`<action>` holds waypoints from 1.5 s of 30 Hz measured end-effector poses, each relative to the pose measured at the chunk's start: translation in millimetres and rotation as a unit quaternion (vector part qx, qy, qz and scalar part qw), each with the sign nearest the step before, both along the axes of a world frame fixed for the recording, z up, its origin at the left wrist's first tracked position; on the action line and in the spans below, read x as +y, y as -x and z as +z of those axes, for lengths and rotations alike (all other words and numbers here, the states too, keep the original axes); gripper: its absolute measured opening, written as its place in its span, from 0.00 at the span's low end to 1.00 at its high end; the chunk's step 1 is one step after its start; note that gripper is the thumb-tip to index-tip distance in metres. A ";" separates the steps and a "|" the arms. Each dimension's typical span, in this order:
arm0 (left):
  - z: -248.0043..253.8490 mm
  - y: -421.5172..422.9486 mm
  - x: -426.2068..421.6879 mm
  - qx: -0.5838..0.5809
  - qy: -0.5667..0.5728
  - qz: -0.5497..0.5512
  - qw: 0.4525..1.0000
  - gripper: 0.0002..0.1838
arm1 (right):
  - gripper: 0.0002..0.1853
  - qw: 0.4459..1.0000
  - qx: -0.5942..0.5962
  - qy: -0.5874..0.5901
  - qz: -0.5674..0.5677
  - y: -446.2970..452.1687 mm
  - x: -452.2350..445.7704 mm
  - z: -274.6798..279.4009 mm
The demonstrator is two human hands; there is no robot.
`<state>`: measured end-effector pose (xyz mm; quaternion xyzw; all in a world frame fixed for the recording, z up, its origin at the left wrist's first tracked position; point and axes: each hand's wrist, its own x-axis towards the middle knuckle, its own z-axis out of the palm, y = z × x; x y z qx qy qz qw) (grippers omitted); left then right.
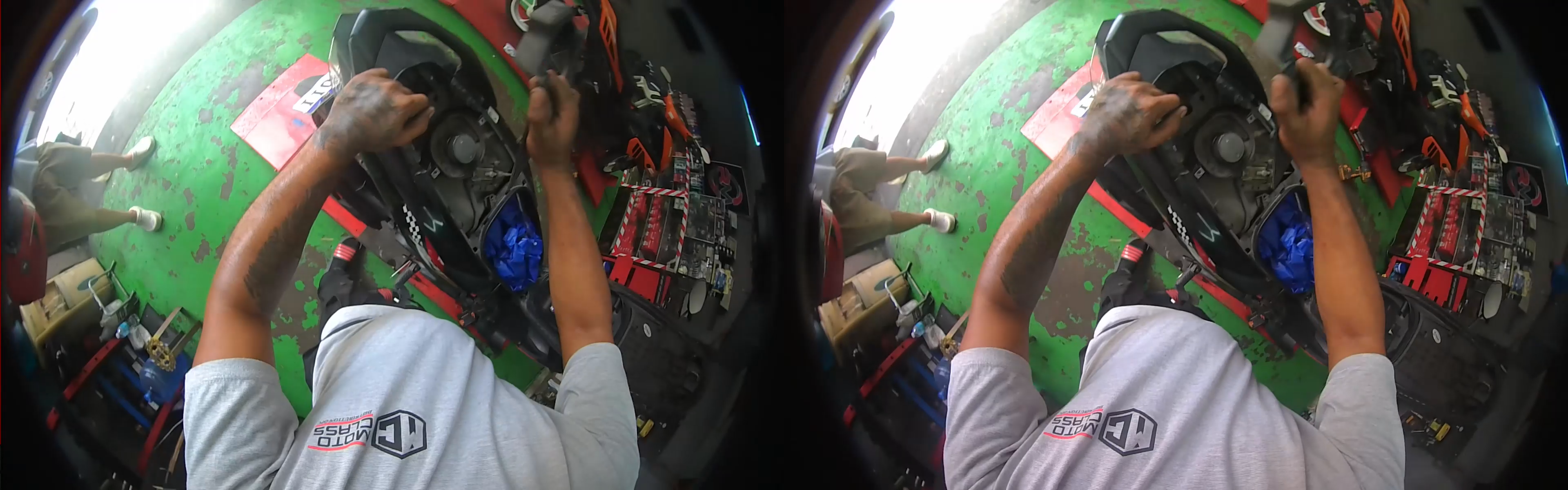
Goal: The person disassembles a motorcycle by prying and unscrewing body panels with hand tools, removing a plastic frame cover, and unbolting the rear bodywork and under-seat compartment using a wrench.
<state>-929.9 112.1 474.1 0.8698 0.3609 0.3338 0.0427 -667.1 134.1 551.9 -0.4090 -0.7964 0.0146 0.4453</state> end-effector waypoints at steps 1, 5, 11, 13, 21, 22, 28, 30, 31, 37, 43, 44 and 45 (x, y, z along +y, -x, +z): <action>0.9 0.9 0.5 0.008 -0.002 -0.001 1.000 0.15 | 0.26 1.000 -0.007 -0.016 -0.004 1.3 -4.5 8.0; 2.2 1.0 1.1 -0.030 -0.002 -0.031 0.999 0.15 | 0.33 0.990 -0.079 0.112 0.019 -4.2 -67.0 23.0; 10.3 -0.6 -2.8 0.003 0.012 -0.010 1.000 0.14 | 0.38 0.974 -0.131 0.170 -0.076 -61.5 -195.1 15.0; 10.0 -4.4 -5.2 0.009 0.015 0.016 1.000 0.12 | 0.40 0.958 -0.131 0.225 -0.118 -89.1 -257.4 2.3; 6.2 -67.6 -92.4 -0.166 0.240 -0.048 0.955 0.03 | 0.31 0.849 -0.096 0.415 -0.313 -112.0 -481.7 -78.6; 1.5 -85.0 -127.1 -0.138 0.283 -0.107 0.943 0.04 | 0.31 0.843 -0.084 0.422 -0.324 -110.1 -499.7 -91.8; -116.8 -167.7 -348.0 0.054 0.719 -0.199 0.664 0.27 | 0.31 0.803 -0.159 0.528 -0.225 -69.8 -570.3 -171.1; -167.8 -172.2 -396.4 0.011 0.823 -0.116 0.556 0.31 | 0.30 0.805 -0.139 0.540 -0.202 -58.0 -589.8 -215.0; -195.2 -169.2 -412.6 0.021 0.824 -0.107 0.556 0.31 | 0.30 0.808 -0.127 0.545 -0.182 -51.8 -598.6 -239.1; -410.8 -79.3 -469.0 -0.171 0.798 0.086 0.571 0.25 | 0.27 0.826 0.012 0.506 -0.246 -20.6 -645.9 -348.9; -512.2 -19.4 -399.5 -0.337 0.651 0.299 0.611 0.21 | 0.21 0.731 0.142 0.556 -0.368 7.0 -735.5 -437.5; -546.7 -8.0 -379.5 -0.376 0.620 0.310 0.615 0.22 | 0.19 0.709 0.157 0.559 -0.400 11.0 -752.3 -459.4; -580.0 13.8 -355.6 -0.254 0.604 0.239 0.716 0.18 | 0.17 0.686 0.170 0.561 -0.431 14.3 -768.9 -479.4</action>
